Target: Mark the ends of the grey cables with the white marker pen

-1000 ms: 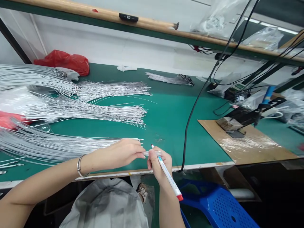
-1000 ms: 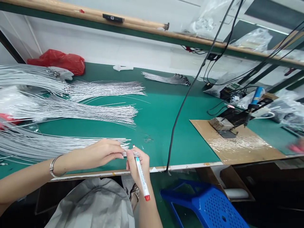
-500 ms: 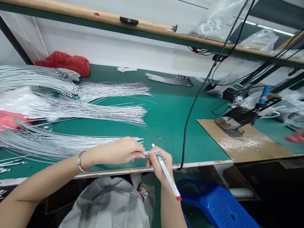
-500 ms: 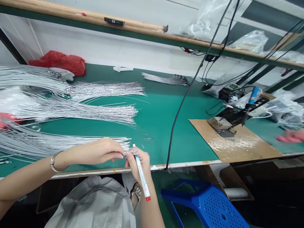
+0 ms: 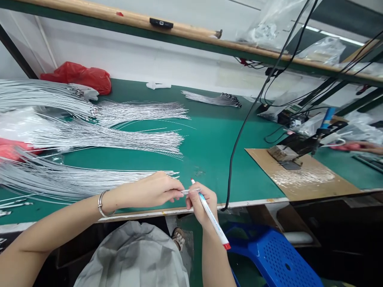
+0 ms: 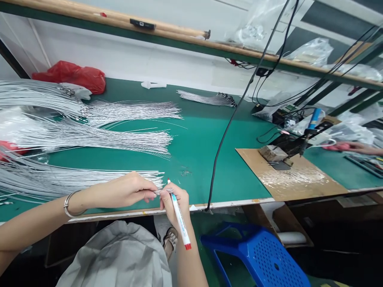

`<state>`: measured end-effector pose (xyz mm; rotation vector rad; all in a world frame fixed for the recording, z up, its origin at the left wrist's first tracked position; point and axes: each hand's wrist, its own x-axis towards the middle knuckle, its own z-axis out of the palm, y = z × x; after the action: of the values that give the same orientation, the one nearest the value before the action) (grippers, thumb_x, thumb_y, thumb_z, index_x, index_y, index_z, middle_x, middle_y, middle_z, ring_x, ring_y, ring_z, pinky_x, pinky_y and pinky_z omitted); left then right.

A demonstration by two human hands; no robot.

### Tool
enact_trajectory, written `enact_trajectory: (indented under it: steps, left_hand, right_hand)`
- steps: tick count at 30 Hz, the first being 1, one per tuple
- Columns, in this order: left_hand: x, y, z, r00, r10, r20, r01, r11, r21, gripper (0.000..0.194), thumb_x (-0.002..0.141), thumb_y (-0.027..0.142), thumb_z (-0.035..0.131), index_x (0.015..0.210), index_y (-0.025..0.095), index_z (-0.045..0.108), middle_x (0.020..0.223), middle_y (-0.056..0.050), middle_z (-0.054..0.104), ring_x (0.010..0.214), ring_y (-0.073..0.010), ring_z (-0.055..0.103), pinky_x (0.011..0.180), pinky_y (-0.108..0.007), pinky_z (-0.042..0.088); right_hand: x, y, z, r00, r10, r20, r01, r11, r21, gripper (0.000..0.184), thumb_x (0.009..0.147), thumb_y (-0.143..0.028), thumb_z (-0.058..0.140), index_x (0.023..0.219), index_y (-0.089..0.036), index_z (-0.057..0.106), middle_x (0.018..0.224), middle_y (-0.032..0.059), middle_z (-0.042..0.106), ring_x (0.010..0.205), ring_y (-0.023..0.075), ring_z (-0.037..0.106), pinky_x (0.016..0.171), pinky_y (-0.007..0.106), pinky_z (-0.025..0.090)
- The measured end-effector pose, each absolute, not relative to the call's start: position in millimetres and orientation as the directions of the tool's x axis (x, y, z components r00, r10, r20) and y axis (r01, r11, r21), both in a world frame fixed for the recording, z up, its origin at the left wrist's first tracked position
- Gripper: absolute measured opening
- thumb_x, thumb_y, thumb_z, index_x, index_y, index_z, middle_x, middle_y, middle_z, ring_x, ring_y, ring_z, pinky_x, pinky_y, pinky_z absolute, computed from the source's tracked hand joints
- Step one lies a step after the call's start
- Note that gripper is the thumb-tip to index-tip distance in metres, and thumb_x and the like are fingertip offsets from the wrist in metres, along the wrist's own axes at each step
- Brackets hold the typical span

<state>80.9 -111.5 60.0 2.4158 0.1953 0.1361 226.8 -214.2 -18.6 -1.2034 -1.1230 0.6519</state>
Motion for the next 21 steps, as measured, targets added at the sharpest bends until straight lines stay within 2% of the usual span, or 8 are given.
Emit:
enact_trajectory:
  steps: [4,7,12,15,21]
  left_hand:
    - [82,-109,63,0.988,0.153,-0.009,0.104,-0.626,0.772,0.028,0.094,0.023,0.041,0.087,0.014,0.067,0.071,-0.002,0.067,0.065,-0.0097,0.061,0.059,-0.017,0.039]
    - [83,-108,62,0.987,0.160,-0.034,0.120,-0.571,0.812,0.028,0.094,0.026,0.042,0.088,0.013,0.067,0.072,-0.003,0.066,0.063,-0.0102,0.060,0.056,-0.017,0.039]
    - [83,-109,58,0.980,0.191,0.052,0.097,-0.691,0.716,0.028,0.094,0.026,0.043,0.087,0.015,0.068,0.071,-0.001,0.064,0.061,-0.0107,0.053,0.059,-0.020,0.036]
    - [80,-112,54,0.973,0.219,0.067,0.121,-0.741,0.660,0.032,0.096,0.026,0.037,0.089,0.018,0.067,0.068,0.000,0.062,0.060,-0.0109,0.052,0.062,-0.021,0.035]
    - [80,-107,54,0.977,0.211,0.027,0.127,-0.683,0.719,0.034,0.097,0.029,0.036,0.093,0.018,0.067,0.068,0.000,0.062,0.057,-0.0104,0.051,0.059,-0.021,0.035]
  right_hand:
    - [233,-214,-22,0.299,0.882,0.365,0.190,0.320,-0.928,0.029,0.086,-0.035,0.054,0.062,-0.019,0.052,0.039,-0.0054,0.050,0.033,0.0077,0.042,0.038,0.019,0.031]
    - [235,-212,-22,0.275,0.882,0.382,0.193,0.338,-0.921,0.028,0.085,-0.034,0.054,0.062,-0.019,0.051,0.038,-0.0054,0.050,0.033,0.0077,0.042,0.038,0.019,0.032]
    - [235,-208,-24,0.268,0.881,0.389,0.183,0.350,-0.919,0.028,0.085,-0.034,0.055,0.061,-0.019,0.051,0.038,-0.0059,0.049,0.031,0.0069,0.041,0.038,0.019,0.032]
    - [234,-206,-25,0.289,0.884,0.366,0.171,0.329,-0.929,0.028,0.085,-0.035,0.055,0.061,-0.019,0.052,0.037,-0.0058,0.050,0.031,0.0071,0.042,0.038,0.019,0.032]
    - [233,-204,-20,0.293,0.903,0.315,0.191,0.267,-0.945,0.032,0.084,-0.038,0.054,0.059,-0.019,0.053,0.038,-0.0039,0.052,0.033,0.0087,0.044,0.041,0.021,0.035]
